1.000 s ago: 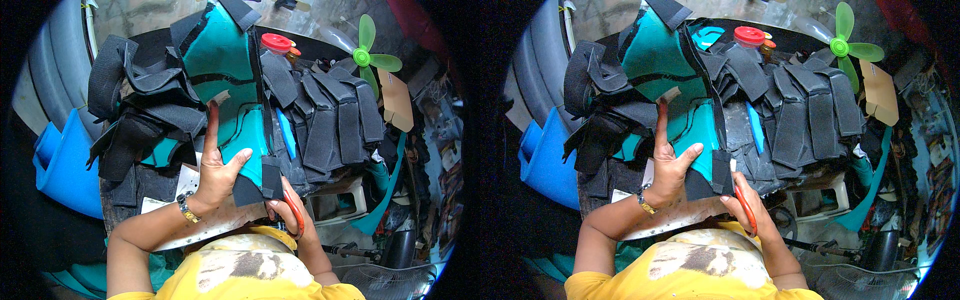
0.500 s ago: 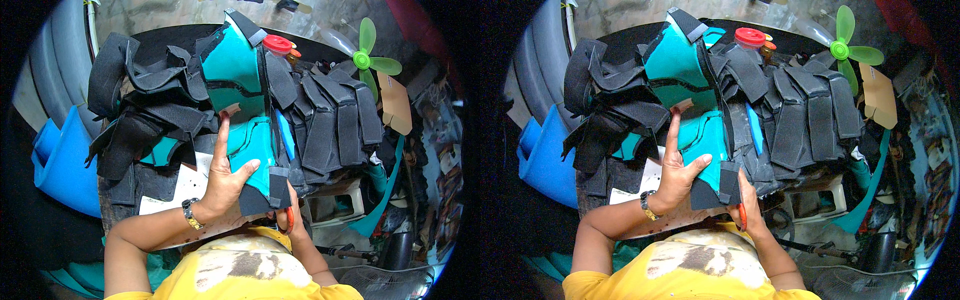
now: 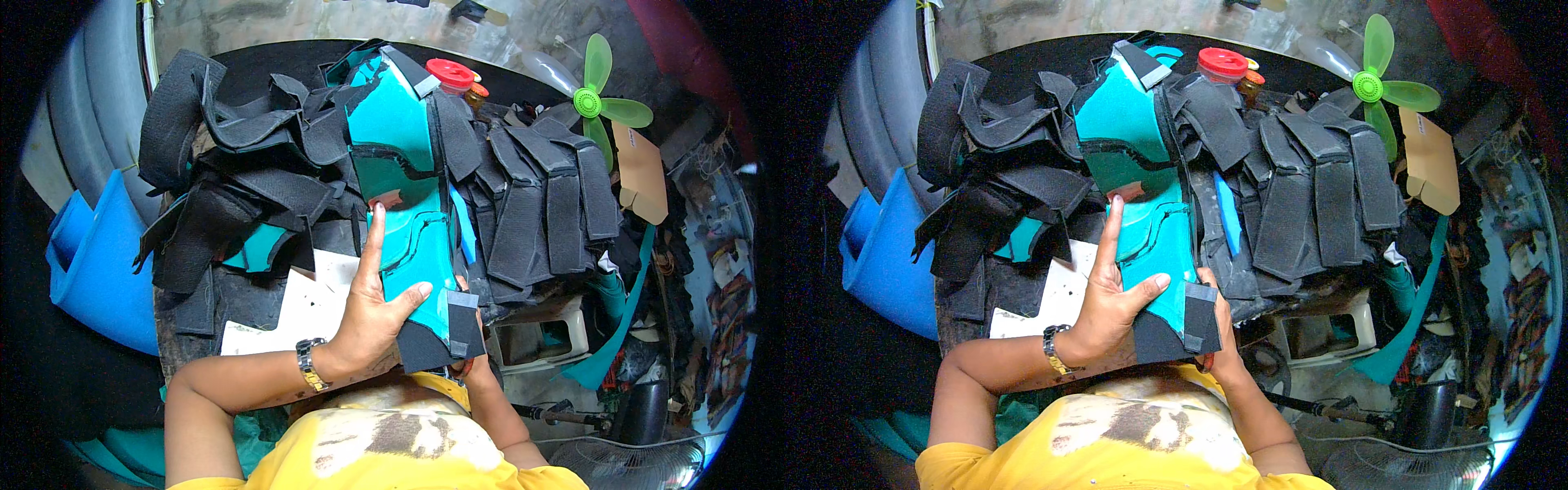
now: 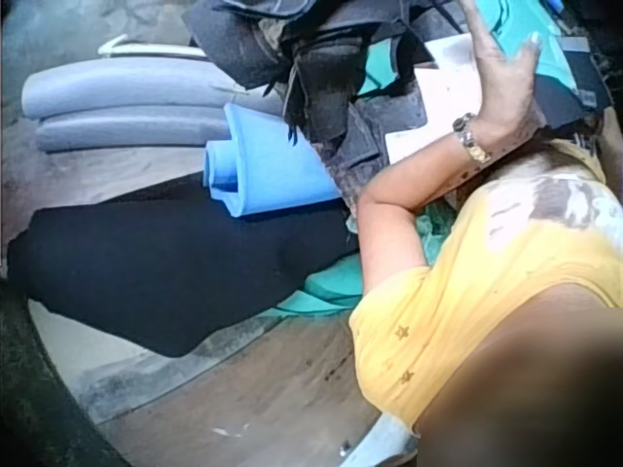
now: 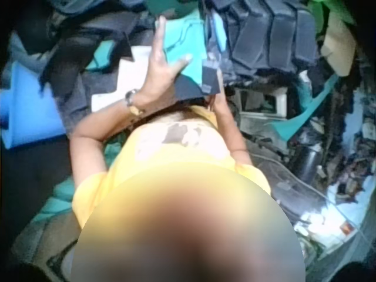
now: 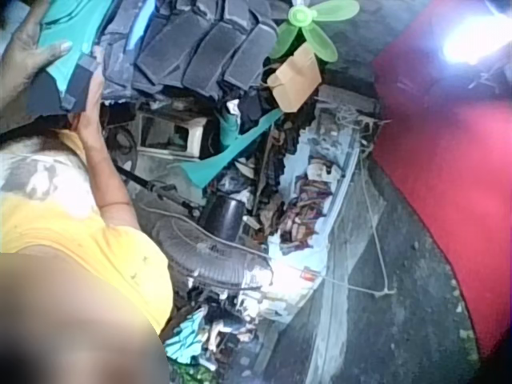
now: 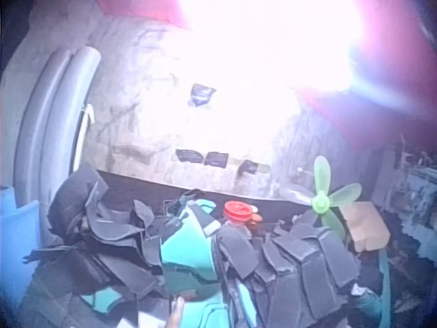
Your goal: The person uses red-handled scissors to trim black foam strips from teal foam pieces. They repeatedly pick up foam pieces, cut along the edges, and place the trimmed pieces back on the table. The person also briefly handles a blue plastic template and a white paper template during the process.
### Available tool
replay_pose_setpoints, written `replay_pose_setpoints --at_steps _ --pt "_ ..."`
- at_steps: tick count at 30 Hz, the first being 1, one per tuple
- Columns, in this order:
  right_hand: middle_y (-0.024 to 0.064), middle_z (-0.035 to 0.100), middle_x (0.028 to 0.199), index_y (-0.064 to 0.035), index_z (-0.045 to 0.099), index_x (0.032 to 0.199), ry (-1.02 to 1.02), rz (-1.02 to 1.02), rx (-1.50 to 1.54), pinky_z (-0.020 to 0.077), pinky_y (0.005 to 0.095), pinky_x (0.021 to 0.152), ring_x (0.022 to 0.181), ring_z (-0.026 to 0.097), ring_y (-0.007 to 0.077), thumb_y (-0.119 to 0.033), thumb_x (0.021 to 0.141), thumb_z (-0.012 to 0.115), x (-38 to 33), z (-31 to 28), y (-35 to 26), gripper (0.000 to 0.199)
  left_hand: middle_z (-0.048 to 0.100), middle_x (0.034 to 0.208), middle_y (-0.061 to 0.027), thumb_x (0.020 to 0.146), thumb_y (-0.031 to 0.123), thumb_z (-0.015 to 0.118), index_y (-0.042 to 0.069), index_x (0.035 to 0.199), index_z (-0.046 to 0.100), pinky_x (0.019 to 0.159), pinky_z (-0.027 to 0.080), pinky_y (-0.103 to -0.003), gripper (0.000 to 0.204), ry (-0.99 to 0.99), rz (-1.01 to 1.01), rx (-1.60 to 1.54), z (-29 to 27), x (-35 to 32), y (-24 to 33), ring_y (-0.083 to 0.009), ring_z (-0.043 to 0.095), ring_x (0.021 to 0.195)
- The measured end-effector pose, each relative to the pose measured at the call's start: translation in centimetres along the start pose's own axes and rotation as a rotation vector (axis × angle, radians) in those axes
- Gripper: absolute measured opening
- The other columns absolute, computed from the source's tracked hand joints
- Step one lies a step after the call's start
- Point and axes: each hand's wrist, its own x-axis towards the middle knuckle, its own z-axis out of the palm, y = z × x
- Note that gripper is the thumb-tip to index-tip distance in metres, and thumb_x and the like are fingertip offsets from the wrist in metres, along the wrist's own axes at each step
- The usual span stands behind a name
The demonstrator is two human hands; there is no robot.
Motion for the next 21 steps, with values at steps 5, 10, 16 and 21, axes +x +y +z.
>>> replay_pose_setpoints --at_steps 5,10,16,21 --pt "0.0053 0.063 0.095 -0.0043 0.049 0.119 -0.031 0.192 0.285 0.0523 0.0281 0.074 0.082 0.060 0.0111 -0.014 0.090 0.058 0.0 -0.9 1.2 0.032 0.030 0.149 -0.0125 0.082 -0.003 0.064 0.015 0.152 0.011 0.106 0.036 -0.032 0.090 0.028 0.054 0.054 0.1 0.0 0.4 -0.0206 0.038 0.130" --pt "0.0040 0.060 0.112 -0.0076 0.041 0.139 -0.235 0.076 0.498 0.0525 0.0295 0.086 0.096 0.061 0.0135 -0.023 0.097 0.049 -0.6 -4.1 2.6 0.045 0.049 0.133 -0.0113 0.084 0.010 0.064 0.007 0.130 0.057 0.103 0.034 -0.030 0.046 -0.025 0.033 0.025 -2.7 1.0 0.5 -0.0185 0.046 0.120" --pt "0.0025 0.061 0.108 -0.0089 0.041 0.139 -0.185 0.241 0.534 0.0517 0.0268 0.083 0.092 0.061 0.0104 -0.019 0.096 0.050 -2.0 -4.6 0.6 0.045 0.056 0.128 -0.0103 0.085 -0.002 0.059 0.007 0.133 0.055 0.098 0.039 -0.028 0.049 -0.067 0.214 0.261 -4.2 2.5 0.0 -0.0194 0.053 0.114" --pt "0.0017 0.055 0.094 -0.0144 0.047 0.118 -0.157 0.115 -0.088 0.0487 0.0272 0.079 0.085 0.055 0.0095 -0.012 0.094 0.050 -1.4 -2.1 -1.5 0.025 0.058 0.125 -0.0197 0.080 -0.009 0.051 0.007 0.137 0.049 0.098 0.041 -0.036 0.059 -0.027 0.421 0.665 -3.3 2.6 0.8 -0.0321 0.056 0.111"
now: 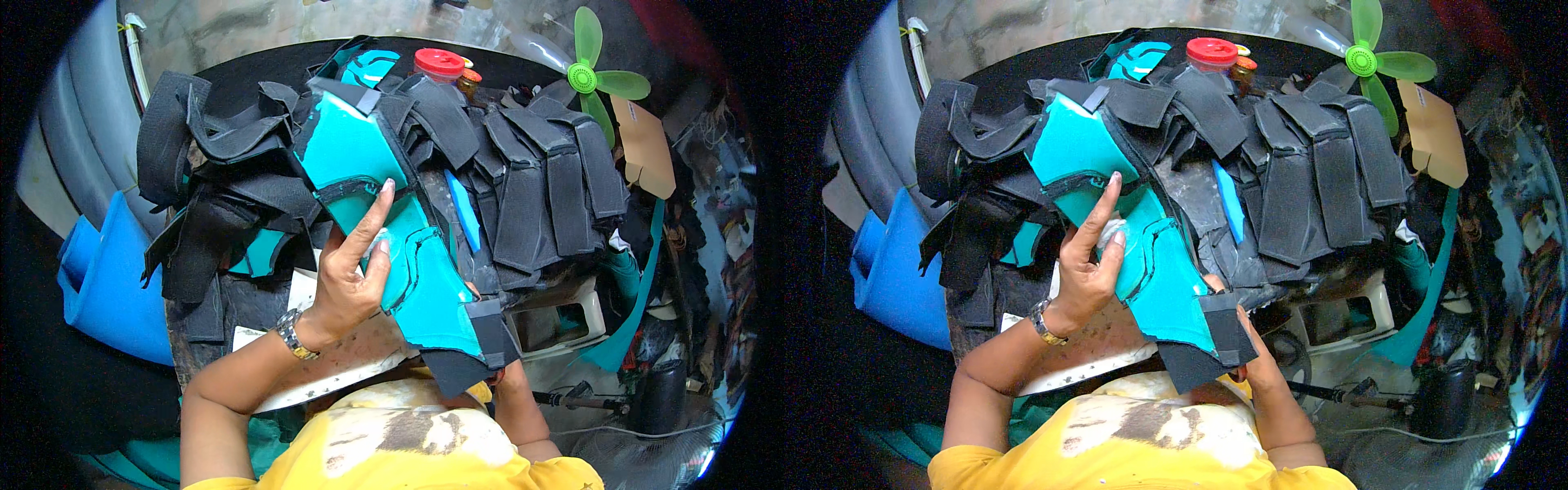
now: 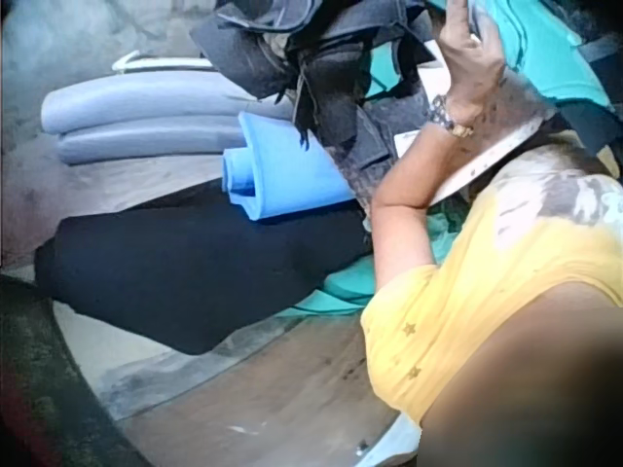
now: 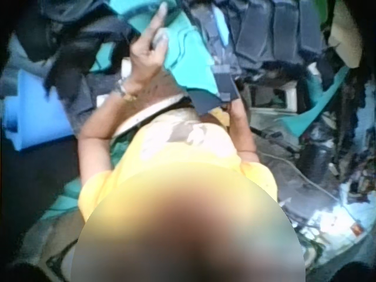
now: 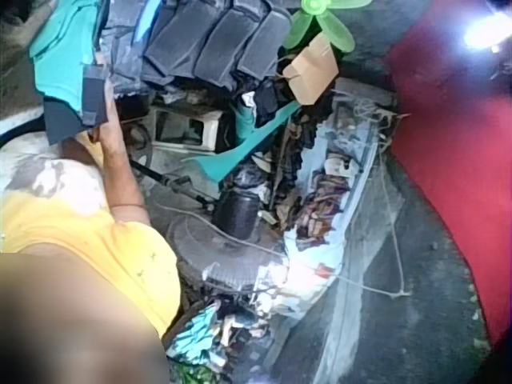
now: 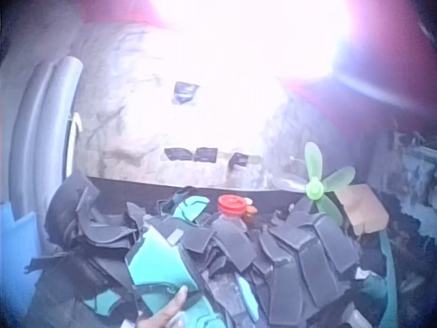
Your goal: The person uses red-handled scissors to trim black foam strips from teal foam pieces. They repeatedly pick up foam pieces, cut along the edges, and place the trimmed pieces back on the table. The person also briefly handles a blue plastic template and a white paper template during the process.
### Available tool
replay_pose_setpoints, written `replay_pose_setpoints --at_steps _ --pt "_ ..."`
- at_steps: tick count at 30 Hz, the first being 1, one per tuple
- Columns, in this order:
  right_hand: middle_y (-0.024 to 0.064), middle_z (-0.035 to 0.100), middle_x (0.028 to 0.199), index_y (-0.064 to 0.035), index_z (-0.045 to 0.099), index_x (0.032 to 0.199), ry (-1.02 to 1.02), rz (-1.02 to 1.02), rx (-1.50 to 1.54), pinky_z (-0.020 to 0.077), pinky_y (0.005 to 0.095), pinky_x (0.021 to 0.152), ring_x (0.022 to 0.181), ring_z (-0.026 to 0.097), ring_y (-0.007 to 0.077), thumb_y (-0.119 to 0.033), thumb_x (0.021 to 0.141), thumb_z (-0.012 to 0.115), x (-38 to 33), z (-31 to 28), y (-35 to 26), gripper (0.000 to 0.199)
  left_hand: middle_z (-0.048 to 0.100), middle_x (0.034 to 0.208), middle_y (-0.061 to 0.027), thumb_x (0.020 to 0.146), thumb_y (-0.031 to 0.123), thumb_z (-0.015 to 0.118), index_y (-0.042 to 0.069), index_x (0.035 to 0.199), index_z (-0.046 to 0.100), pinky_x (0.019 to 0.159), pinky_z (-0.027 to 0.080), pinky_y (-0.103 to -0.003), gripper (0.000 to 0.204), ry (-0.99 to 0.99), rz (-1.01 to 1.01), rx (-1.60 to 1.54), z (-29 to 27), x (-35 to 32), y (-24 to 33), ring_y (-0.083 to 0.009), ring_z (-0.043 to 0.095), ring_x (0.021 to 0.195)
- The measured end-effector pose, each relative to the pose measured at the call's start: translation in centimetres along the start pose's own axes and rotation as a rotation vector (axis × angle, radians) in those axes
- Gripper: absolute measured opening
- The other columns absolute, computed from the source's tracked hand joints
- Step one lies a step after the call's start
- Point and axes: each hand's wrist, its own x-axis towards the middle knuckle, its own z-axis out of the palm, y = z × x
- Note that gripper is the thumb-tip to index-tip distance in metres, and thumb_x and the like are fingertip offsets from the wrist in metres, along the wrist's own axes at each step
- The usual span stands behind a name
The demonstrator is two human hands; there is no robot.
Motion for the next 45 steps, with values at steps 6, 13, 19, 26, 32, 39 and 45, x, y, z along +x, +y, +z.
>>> replay_pose_setpoints --at_steps 6,13,19,26,32,39,45 --pt "0.0039 0.055 0.104 -0.0094 0.047 0.119 -0.055 0.003 0.165 0.0465 0.0278 0.085 0.095 0.054 0.0102 -0.013 0.093 0.051 -0.3 0.9 -0.6 0.027 0.059 0.124 -0.0201 0.076 -0.009 0.049 0.002 0.136 0.049 0.098 0.042 -0.039 0.061 0.001 0.214 0.163 -0.5 0.5 0.3 -0.0352 0.059 0.105" --pt "0.0053 0.059 0.101 -0.0037 0.053 0.113 -0.006 -0.107 -0.043 0.0454 0.0262 0.086 0.096 0.054 0.0098 -0.010 0.089 0.054 0.6 0.3 1.0 0.024 0.058 0.126 -0.0202 0.075 -0.008 0.049 0.001 0.135 0.049 0.097 0.043 -0.040 0.061 -0.019 0.188 0.096 -0.6 0.4 0.4 -0.0351 0.059 0.106" --pt "0.0070 0.060 0.099 -0.0011 0.054 0.111 0.034 -0.057 0.080 0.0458 0.0255 0.084 0.093 0.056 0.0102 -0.009 0.086 0.059 -0.2 0.3 1.1 0.027 0.059 0.125 -0.0175 0.075 -0.007 0.050 -0.001 0.136 0.048 0.086 0.048 -0.034 0.061 -0.097 0.134 0.128 -1.3 0.6 0.6 -0.0266 0.063 0.094" --pt "0.0077 0.062 0.089 -0.0036 0.052 0.115 0.048 0.242 0.313 0.0486 0.0283 0.075 0.084 0.058 0.0114 -0.014 0.081 0.066 1.7 0.0 2.7 0.038 0.060 0.115 -0.0240 0.073 -0.007 0.049 0.003 0.136 0.049 0.082 0.049 -0.037 0.064 -0.111 0.123 0.052 -1.0 0.7 1.1 -0.0332 0.062 0.091" --pt "0.0080 0.062 0.088 -0.0030 0.054 0.110 0.039 0.058 0.075 0.0486 0.0286 0.073 0.081 0.058 0.0110 -0.012 0.081 0.066 0.8 0.0 2.0 0.033 0.060 0.113 -0.0235 0.073 -0.007 0.048 0.004 0.137 0.048 0.080 0.049 -0.036 0.065 -0.130 0.064 0.029 -1.2 0.8 1.2 -0.0327 0.062 0.089" --pt "0.0077 0.062 0.089 -0.0028 0.055 0.108 0.062 0.178 0.233 0.0488 0.0278 0.073 0.082 0.059 0.0117 -0.012 0.082 0.064 1.5 -0.1 2.8 0.029 0.060 0.112 -0.0227 0.074 -0.006 0.049 0.005 0.137 0.048 0.077 0.050 -0.035 0.064 -0.110 0.103 0.048 -1.2 0.9 1.1 -0.0315 0.062 0.082" --pt "0.0071 0.060 0.087 -0.0023 0.055 0.106 0.075 0.083 0.132 0.0472 0.0253 0.071 0.079 0.056 0.0100 -0.011 0.082 0.064 2.0 -0.3 4.3 0.028 0.060 0.109 -0.0229 0.073 -0.005 0.049 0.006 0.137 0.048 0.074 0.049 -0.035 0.065 -0.134 0.051 0.016 -1.1 0.6 1.3 -0.0316 0.060 0.078"
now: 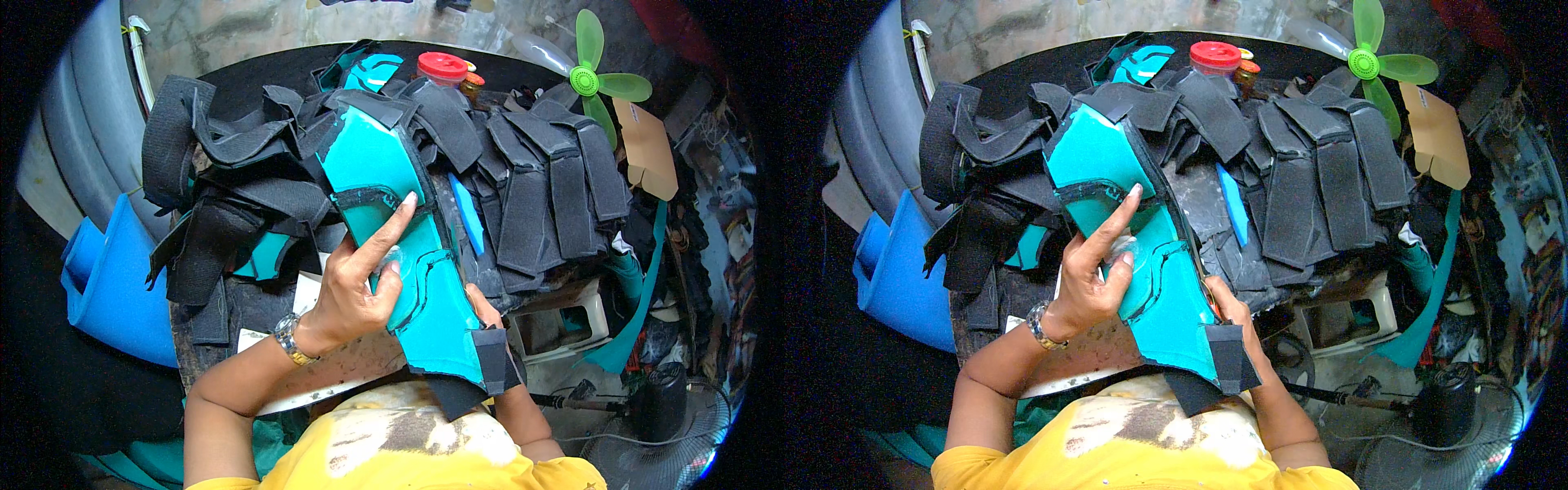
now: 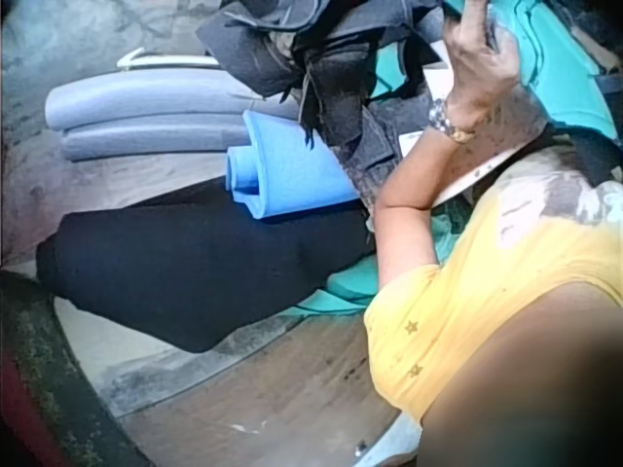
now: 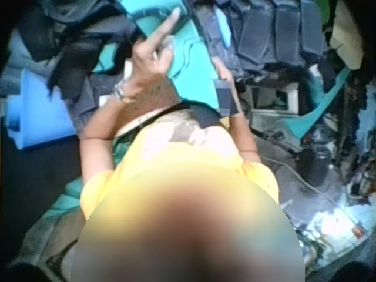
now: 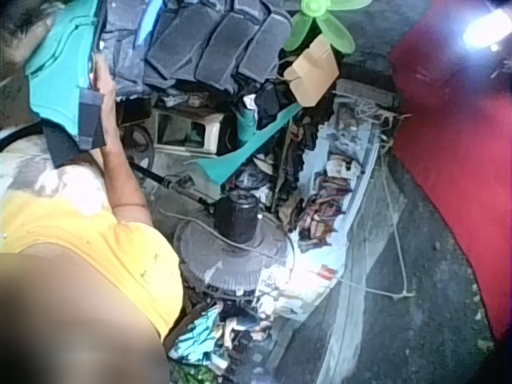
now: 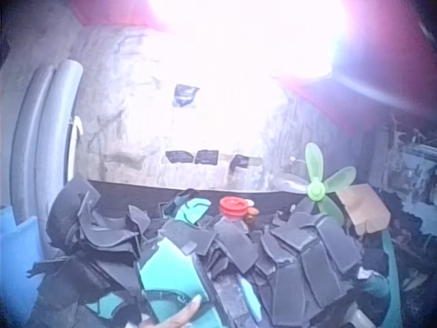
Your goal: The person uses red-handled scissors to trim black foam strips from teal foam pieces. They repeatedly pick up foam pieces, cut along the edges, and place the trimmed pieces back on the table. The person also briefly handles a blue plastic template and a white paper template during the process.
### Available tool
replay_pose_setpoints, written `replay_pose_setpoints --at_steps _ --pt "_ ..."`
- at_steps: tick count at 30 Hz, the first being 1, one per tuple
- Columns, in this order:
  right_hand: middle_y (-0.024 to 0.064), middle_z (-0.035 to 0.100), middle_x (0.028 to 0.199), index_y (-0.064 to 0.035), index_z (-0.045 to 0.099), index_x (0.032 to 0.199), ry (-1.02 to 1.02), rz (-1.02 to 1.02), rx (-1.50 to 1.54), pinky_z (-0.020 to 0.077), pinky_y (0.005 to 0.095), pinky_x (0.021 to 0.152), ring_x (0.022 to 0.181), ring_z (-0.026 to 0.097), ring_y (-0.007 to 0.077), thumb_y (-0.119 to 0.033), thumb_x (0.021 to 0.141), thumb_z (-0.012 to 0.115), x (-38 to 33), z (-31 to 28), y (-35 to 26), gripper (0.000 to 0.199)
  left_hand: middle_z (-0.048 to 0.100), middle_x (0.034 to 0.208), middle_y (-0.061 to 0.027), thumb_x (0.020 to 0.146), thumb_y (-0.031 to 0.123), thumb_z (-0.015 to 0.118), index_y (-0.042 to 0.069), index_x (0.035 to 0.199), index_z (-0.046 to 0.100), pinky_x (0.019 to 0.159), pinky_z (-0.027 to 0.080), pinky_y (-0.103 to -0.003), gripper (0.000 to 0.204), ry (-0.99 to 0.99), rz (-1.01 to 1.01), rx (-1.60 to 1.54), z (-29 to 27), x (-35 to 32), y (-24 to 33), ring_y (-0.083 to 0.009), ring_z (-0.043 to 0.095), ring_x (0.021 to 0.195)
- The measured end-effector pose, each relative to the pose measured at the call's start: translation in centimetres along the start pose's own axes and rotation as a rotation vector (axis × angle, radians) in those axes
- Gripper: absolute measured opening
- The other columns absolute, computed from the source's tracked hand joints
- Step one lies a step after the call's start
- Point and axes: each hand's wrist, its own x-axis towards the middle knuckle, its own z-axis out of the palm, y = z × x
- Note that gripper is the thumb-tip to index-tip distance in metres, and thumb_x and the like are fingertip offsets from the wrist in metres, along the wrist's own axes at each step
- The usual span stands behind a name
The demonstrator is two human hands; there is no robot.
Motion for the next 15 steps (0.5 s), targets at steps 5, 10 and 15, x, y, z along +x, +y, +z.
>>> replay_pose_setpoints --at_steps 5,10,15 --pt "0.0061 0.059 0.087 -0.0014 0.056 0.105 -0.064 -0.310 -0.419 0.0464 0.0248 0.071 0.079 0.055 0.0094 -0.009 0.079 0.065 -1.3 -0.3 -2.0 0.029 0.060 0.107 -0.0225 0.073 -0.004 0.049 0.006 0.138 0.048 0.073 0.049 -0.034 0.065 0.014 0.050 0.031 -0.1 0.2 -0.3 -0.0296 0.060 0.077" --pt "0.0032 0.057 0.085 -0.0002 0.056 0.106 -0.043 -0.312 -0.399 0.0457 0.0245 0.072 0.080 0.054 0.0093 -0.010 0.078 0.065 -1.9 -0.1 -2.4 0.031 0.061 0.103 -0.0214 0.073 -0.004 0.049 0.007 0.138 0.047 0.073 0.049 -0.034 0.066 -0.011 0.017 -0.003 -0.2 0.3 -0.4 -0.0270 0.059 0.075" --pt "0.0071 0.061 0.094 0.0003 0.055 0.112 -0.030 -0.062 -0.113 0.0501 0.0290 0.077 0.085 0.059 0.0137 -0.016 0.087 0.057 -0.6 -0.1 -1.6 0.030 0.062 0.094 -0.0182 0.073 -0.001 0.051 0.008 0.139 0.046 0.069 0.048 -0.031 0.067 -0.099 -0.072 -0.080 -0.3 0.0 0.2 -0.0222 0.057 0.070"
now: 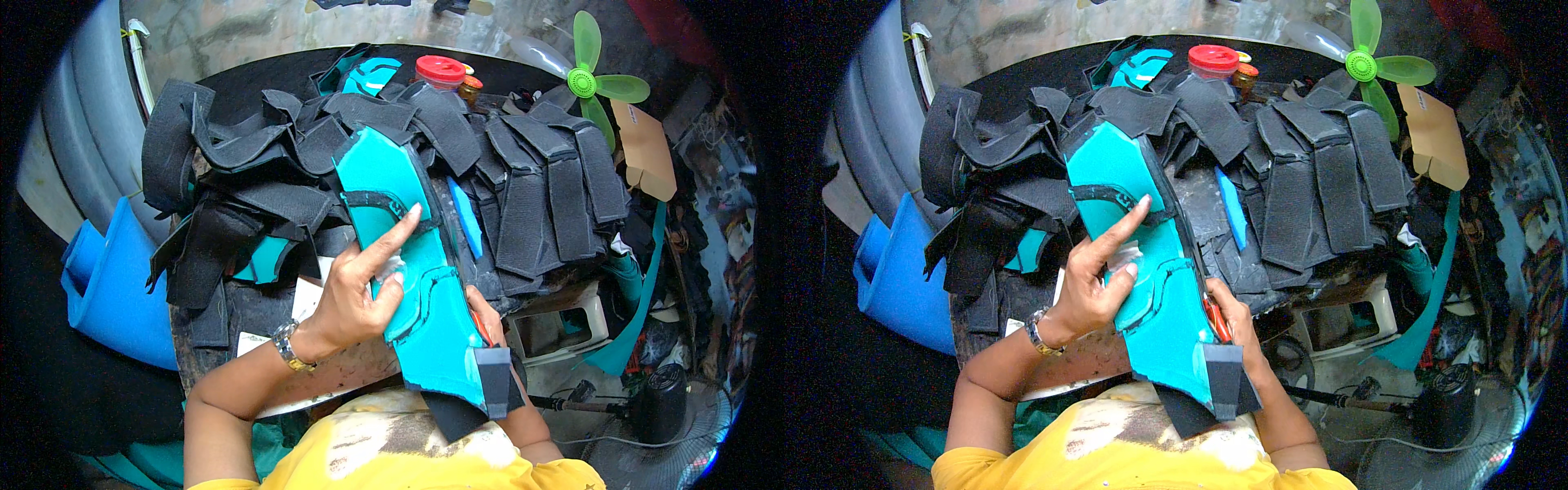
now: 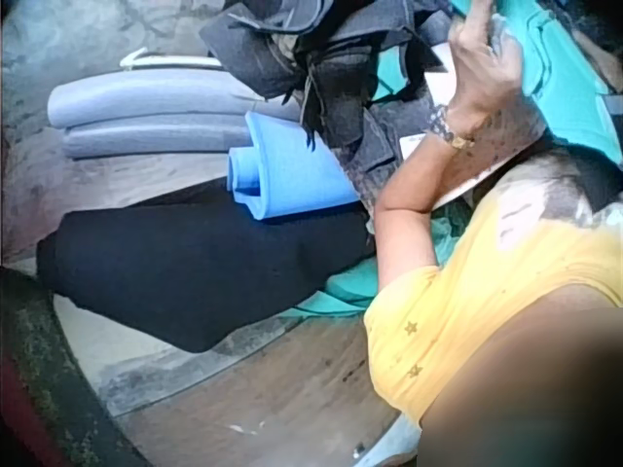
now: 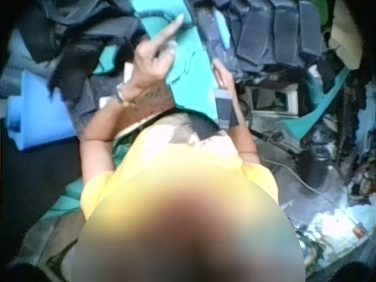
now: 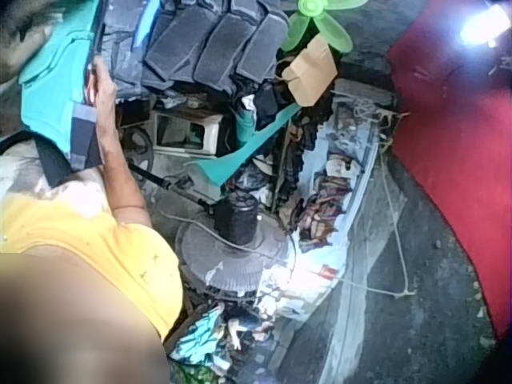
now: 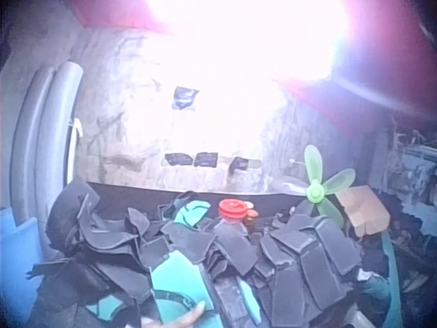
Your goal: The person uses red-handled scissors to trim black foam strips from teal foam pieces. They repeatedly pick up foam pieces, cut along the edges, and place the trimmed pieces back on the table. The person also briefly handles a blue plastic template and a white paper template during the process.
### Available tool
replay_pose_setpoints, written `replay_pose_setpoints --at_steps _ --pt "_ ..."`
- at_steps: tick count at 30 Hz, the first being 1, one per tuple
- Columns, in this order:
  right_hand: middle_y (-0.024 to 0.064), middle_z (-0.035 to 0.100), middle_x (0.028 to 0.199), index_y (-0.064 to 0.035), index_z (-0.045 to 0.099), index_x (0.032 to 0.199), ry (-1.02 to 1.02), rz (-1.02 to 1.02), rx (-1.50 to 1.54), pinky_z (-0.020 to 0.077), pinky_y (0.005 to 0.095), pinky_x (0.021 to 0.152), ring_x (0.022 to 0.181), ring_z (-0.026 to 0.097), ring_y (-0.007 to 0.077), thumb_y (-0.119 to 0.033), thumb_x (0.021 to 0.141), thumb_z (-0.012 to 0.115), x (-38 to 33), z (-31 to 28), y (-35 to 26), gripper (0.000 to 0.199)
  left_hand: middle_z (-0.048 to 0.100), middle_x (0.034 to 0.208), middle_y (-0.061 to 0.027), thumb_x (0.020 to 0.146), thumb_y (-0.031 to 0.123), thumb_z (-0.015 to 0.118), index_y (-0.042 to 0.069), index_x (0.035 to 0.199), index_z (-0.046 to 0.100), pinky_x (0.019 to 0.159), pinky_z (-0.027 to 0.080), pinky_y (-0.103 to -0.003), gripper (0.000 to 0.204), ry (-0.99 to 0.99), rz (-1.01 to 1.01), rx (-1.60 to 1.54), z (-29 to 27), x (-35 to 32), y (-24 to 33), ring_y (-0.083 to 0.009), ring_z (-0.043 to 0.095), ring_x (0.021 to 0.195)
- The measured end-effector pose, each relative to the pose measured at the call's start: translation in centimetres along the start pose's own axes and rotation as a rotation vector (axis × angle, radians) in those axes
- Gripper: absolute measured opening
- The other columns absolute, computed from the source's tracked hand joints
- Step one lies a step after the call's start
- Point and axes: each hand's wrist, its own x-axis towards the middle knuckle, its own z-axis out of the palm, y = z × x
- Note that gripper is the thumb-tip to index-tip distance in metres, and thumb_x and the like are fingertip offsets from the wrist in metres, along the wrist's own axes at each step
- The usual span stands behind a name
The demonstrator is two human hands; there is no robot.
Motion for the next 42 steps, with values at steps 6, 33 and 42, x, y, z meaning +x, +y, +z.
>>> replay_pose_setpoints --at_steps 6,33,42 --pt "0.0056 0.058 0.090 0.0002 0.057 0.106 0.030 0.052 0.110 0.0469 0.0267 0.070 0.078 0.054 0.0096 -0.014 0.085 0.064 0.1 0.9 -1.1 0.026 0.063 0.093 -0.0164 0.073 -0.001 0.050 0.008 0.139 0.047 0.069 0.048 -0.029 0.067 -0.024 -0.021 -0.068 0.0 0.0 0.2 -0.0185 0.057 0.071" --pt "0.0038 0.052 0.077 -0.0032 0.048 0.118 -0.164 -0.119 -0.260 0.0428 0.0276 0.064 0.069 0.048 0.0119 -0.024 0.079 0.060 -2.7 0.3 -5.7 0.046 0.050 0.138 -0.0169 0.075 0.000 0.049 -0.001 0.139 0.043 0.099 0.041 -0.032 0.064 -0.096 0.052 -0.243 -0.8 0.5 -0.7 -0.0261 0.056 0.118" --pt "0.0140 0.060 0.104 -0.0015 0.045 0.125 -0.076 -0.200 -0.172 0.0459 0.0330 0.086 0.095 0.057 0.0198 -0.019 0.080 0.060 -1.4 1.2 -4.3 0.050 0.055 0.131 -0.0172 0.074 0.001 0.048 0.006 0.140 0.044 0.092 0.048 -0.035 0.067 -0.202 -0.014 -0.253 -0.2 0.1 -0.4 -0.0251 0.059 0.113"
